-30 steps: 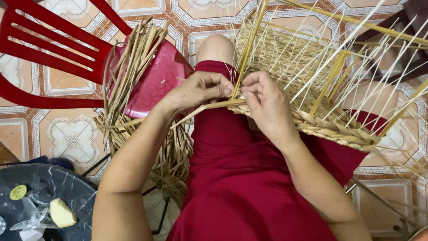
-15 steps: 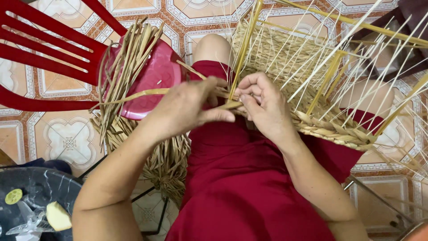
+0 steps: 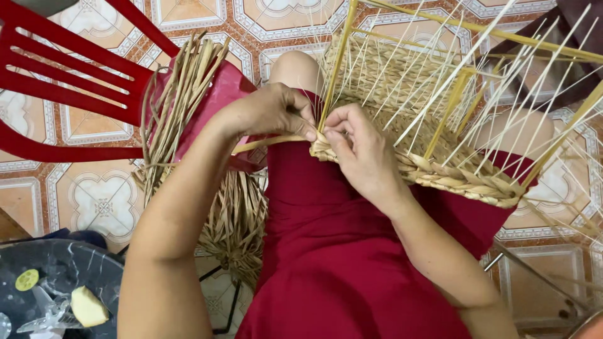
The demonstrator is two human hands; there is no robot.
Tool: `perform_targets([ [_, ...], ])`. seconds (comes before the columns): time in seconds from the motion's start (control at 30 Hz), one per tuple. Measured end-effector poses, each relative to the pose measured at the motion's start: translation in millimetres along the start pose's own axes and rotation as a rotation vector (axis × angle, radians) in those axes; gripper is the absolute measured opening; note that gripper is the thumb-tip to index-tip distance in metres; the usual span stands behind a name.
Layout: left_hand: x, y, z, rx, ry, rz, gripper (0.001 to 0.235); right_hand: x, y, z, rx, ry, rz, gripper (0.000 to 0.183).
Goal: The recorder is weaving a basket using thin straw or bamboo strips around a wooden frame.
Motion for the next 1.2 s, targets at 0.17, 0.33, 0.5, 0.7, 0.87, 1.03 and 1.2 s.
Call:
perform_targets([
  [0.17, -24.8, -21.0, -28.7, -0.071, 0.244, -0.194, 0.020, -14.2, -8.3, -0.7, -0.090, 0.351, -0.001, 0.024],
  [0.33, -41.9, -18.9, -22.4, -0.095, 0.511, -0.272, 0.022, -1.0, -5.6, -3.3, -0.051, 0.268, 0.056, 0.017],
  [0.5, -9.4, -33.3, 1.3, -0.223, 0.851, 0.071, 0.039, 65.8, -2.7, 21.4, -0.152, 0.002, 0.158, 0.012],
  [0.7, 25.5, -85.0, -100.1, -0.238, 0.708, 0.537, 0.042, 239.0, 50.7, 13.3, 0.007, -0.084, 0.517, 0.013],
  [0.87, 41.2, -88.8, -81.3, -0.398, 0.278, 0.711, 0.050, 283.4, 137.1, 53.3, 0.076, -0.351, 0.713, 0.015],
  [1.03, 5.3, -93.7, -64.5, -0.008, 0.966, 0.403, 0.037, 291.5, 198.5, 143.3, 0.177, -0.384, 0.834, 0.017],
  [1.2, 25.4, -57.5, -23.8, -0.453, 0.805, 0.723, 0.025, 268.6, 209.1, 183.2, 0.417, -0.691, 0.833, 0.015],
])
Point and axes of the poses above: each hand's wrist, its own y-axis away from the middle knuckle, its own x-axis out of the back of the hand, z = x × y, the point moved 9 cm from there along -y, towards the middle knuckle, and after that the axes turned 9 degrees about -z, right-handed, at the moved point
